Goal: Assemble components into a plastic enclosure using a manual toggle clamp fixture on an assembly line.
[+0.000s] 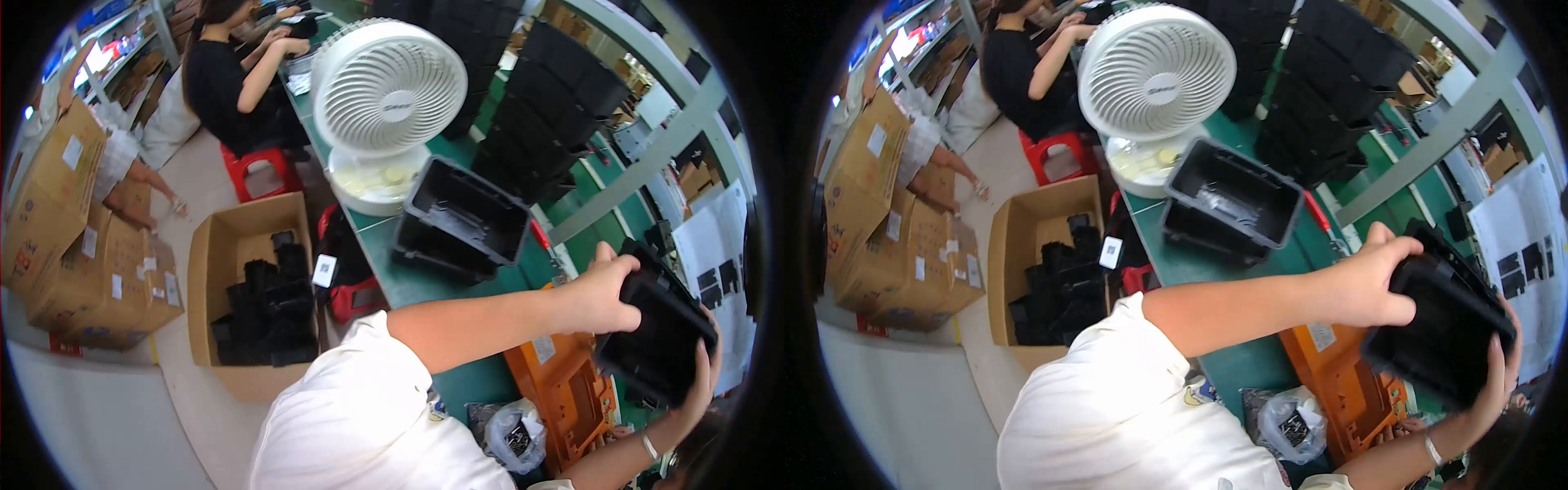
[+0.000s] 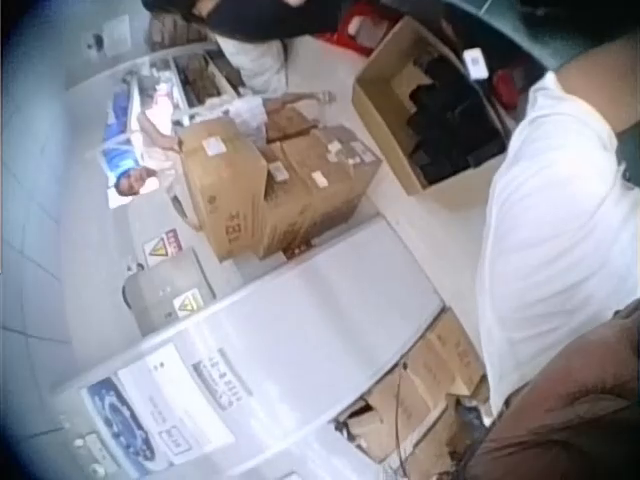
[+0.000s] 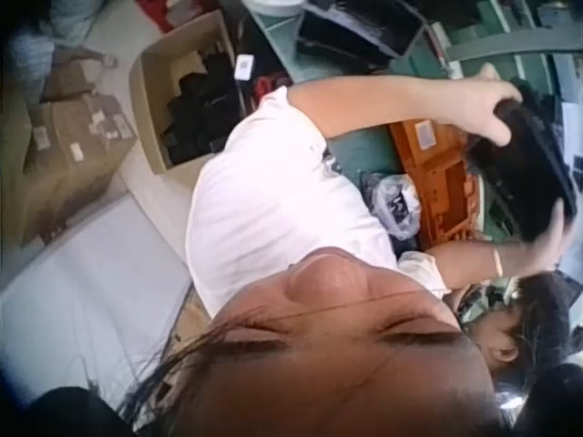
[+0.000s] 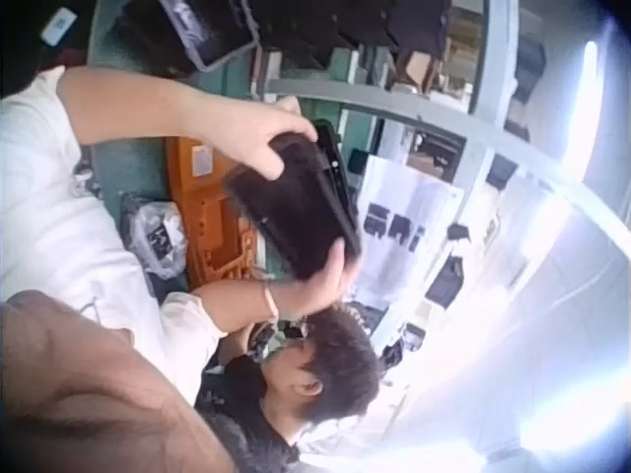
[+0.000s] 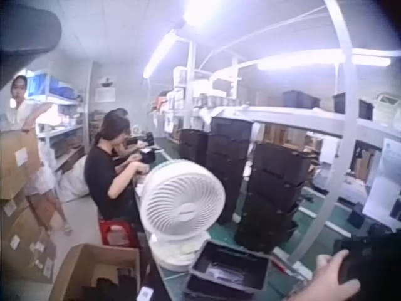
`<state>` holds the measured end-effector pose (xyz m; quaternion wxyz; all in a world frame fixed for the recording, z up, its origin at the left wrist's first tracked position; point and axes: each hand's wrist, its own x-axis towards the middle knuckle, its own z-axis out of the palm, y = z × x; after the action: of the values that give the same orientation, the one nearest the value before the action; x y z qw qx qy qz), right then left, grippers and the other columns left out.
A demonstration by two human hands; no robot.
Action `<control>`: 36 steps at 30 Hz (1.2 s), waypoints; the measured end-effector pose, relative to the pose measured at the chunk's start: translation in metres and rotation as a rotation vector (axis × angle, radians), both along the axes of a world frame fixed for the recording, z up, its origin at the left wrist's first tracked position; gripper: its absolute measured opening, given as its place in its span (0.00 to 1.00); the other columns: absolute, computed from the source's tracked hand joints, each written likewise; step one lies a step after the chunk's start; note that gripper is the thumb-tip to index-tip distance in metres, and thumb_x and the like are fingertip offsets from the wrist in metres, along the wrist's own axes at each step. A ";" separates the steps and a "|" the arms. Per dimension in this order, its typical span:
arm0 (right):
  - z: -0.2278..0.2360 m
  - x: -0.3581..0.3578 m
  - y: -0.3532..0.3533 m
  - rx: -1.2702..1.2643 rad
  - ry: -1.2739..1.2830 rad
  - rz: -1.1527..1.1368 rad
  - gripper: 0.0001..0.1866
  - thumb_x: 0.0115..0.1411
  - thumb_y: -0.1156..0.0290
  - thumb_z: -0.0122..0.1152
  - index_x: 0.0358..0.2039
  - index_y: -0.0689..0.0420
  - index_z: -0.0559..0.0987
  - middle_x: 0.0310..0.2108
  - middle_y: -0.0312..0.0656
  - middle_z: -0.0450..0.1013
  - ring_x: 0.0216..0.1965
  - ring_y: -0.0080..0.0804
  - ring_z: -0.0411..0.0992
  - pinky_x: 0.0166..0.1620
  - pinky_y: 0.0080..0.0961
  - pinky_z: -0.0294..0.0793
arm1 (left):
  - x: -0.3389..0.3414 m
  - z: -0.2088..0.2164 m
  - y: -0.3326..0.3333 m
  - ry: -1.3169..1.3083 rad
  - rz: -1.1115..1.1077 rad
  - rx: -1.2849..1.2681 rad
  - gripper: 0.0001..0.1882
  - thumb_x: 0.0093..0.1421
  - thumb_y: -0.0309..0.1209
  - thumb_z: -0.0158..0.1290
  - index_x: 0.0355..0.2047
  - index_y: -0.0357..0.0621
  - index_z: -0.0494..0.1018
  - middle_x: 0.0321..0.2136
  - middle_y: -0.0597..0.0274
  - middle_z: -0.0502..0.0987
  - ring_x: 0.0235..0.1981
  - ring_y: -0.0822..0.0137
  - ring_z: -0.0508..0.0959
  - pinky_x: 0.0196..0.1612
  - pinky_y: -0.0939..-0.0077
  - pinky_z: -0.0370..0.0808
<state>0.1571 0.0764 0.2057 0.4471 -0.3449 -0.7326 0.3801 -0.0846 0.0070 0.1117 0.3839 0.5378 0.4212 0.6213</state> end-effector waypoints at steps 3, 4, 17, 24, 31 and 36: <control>0.006 -0.030 -0.071 0.413 -0.291 0.052 0.24 0.62 0.66 0.45 0.57 0.64 0.67 0.62 0.52 0.60 0.63 0.40 0.58 0.65 0.35 0.53 | -0.017 -0.030 -0.048 -0.014 -0.060 0.075 0.41 0.44 0.24 0.56 0.60 0.29 0.55 0.54 0.44 0.53 0.59 0.48 0.58 0.63 0.70 0.57; -0.002 -0.042 -0.091 0.350 -0.194 0.062 0.27 0.63 0.59 0.47 0.58 0.61 0.67 0.62 0.54 0.59 0.62 0.43 0.59 0.63 0.36 0.57 | -0.026 -0.036 -0.071 0.003 -0.067 0.123 0.41 0.45 0.20 0.53 0.62 0.30 0.53 0.57 0.44 0.51 0.62 0.48 0.55 0.64 0.69 0.54; -0.049 -0.062 -0.147 0.291 -0.195 0.485 0.44 0.54 0.45 0.62 0.59 0.68 0.62 0.60 0.63 0.57 0.60 0.52 0.61 0.56 0.40 0.66 | -0.146 -0.110 -0.384 -0.583 1.125 -0.040 0.43 0.35 0.17 0.51 0.59 0.32 0.62 0.54 0.49 0.69 0.56 0.52 0.69 0.62 0.61 0.61; -0.094 -0.026 -0.143 -0.079 -0.340 0.344 0.28 0.51 0.55 0.64 0.43 0.67 0.76 0.37 0.49 0.77 0.38 0.38 0.76 0.46 0.29 0.73 | -0.216 -0.369 -0.516 -0.858 1.377 -0.386 0.14 0.55 0.31 0.51 0.40 0.39 0.73 0.37 0.58 0.76 0.43 0.61 0.74 0.49 0.66 0.72; -0.131 0.008 -0.090 0.018 -0.492 -0.194 0.14 0.56 0.71 0.63 0.39 0.66 0.77 0.33 0.42 0.77 0.34 0.27 0.75 0.40 0.23 0.74 | -0.253 -0.567 -0.530 -0.303 1.030 -1.032 0.20 0.58 0.36 0.46 0.50 0.45 0.64 0.40 0.48 0.70 0.37 0.59 0.73 0.37 0.70 0.73; -0.135 0.008 -0.029 0.002 -0.415 -0.407 0.12 0.58 0.68 0.61 0.37 0.64 0.78 0.31 0.41 0.77 0.32 0.25 0.75 0.37 0.23 0.74 | -0.246 -0.523 -0.431 -0.128 1.074 -0.953 0.18 0.58 0.35 0.48 0.48 0.44 0.65 0.39 0.48 0.70 0.35 0.59 0.73 0.36 0.69 0.73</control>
<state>0.1651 0.0477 0.0709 0.3549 -0.5550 -0.7244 0.2031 -0.3303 -0.4243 -0.4111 0.2424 -0.0069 0.8293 0.5035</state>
